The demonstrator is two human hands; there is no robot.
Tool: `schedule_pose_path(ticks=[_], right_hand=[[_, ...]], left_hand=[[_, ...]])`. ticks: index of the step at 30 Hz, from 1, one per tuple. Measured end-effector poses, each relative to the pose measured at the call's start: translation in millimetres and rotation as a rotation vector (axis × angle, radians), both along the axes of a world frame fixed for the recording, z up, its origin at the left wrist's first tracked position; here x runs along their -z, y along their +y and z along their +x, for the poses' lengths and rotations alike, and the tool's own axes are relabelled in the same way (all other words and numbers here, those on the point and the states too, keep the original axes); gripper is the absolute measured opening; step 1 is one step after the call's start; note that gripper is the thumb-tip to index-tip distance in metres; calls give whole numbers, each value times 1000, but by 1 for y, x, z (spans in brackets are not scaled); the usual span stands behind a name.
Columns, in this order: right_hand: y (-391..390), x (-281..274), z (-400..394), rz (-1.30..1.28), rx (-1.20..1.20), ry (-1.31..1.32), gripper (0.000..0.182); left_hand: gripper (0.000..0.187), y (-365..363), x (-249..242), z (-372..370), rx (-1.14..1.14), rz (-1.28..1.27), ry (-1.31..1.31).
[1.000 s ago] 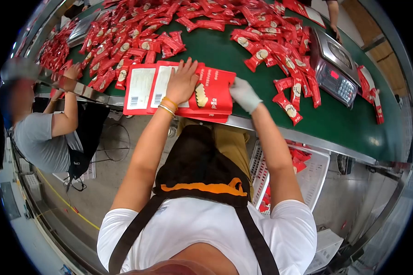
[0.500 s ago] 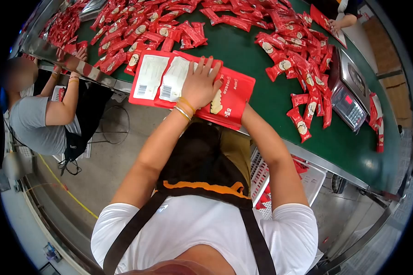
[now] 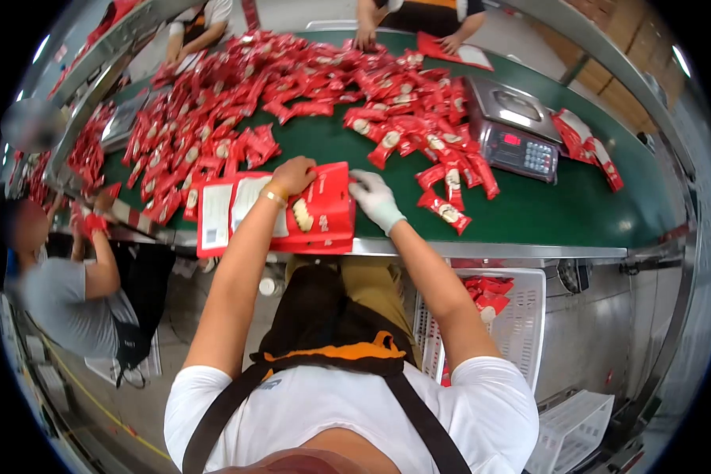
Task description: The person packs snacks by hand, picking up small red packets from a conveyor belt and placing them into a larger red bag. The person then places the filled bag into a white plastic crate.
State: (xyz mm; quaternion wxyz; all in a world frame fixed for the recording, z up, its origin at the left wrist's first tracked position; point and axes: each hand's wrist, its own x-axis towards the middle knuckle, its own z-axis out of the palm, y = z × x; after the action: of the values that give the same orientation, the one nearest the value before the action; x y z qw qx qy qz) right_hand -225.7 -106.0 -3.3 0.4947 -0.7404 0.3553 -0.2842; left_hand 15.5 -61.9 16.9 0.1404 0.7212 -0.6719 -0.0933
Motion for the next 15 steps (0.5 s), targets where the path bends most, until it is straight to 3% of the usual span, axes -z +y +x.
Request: schedule_pose_path(ticks=[2, 4, 5, 6, 8, 10, 11, 12, 13, 14, 15], right_hand=[[-3, -3, -11, 195, 224, -214, 68], [0, -10, -9, 343, -188, -336, 72], [16, -41, -12, 568, -358, -250, 67], [25, -55, -9, 328, -259, -184, 53], [7, -33, -3, 199, -95, -236, 39], [-21, -43, -24, 273, -8, -263, 25], [-29, -63, -43, 86, 58, -343, 23], [-54, -64, -65, -106, 252, -177, 22], [-51, -105, -82, 42, 406, -418, 23], [-92, -95, -108, 102, 449, -458, 33], [-121, -100, -125, 233, 619, -619, 31]], left_hand=[[22, 12, -11, -17, -54, -250, 33], [17, 18, -48, -53, -101, -193, 18], [13, 20, -59, -70, -101, -343, 30], [10, 24, -70, -85, -104, -494, 47], [10, 34, -91, -105, -90, -459, 59], [19, 43, -99, -116, -68, -952, 40], [26, 50, -92, -116, -48, -908, 101], [34, 61, -78, -113, -33, -860, 164], [33, 72, -61, -113, 0, -772, 222], [33, 80, -37, -116, 3, -771, 226], [38, 88, -11, -120, -2, -623, 147]])
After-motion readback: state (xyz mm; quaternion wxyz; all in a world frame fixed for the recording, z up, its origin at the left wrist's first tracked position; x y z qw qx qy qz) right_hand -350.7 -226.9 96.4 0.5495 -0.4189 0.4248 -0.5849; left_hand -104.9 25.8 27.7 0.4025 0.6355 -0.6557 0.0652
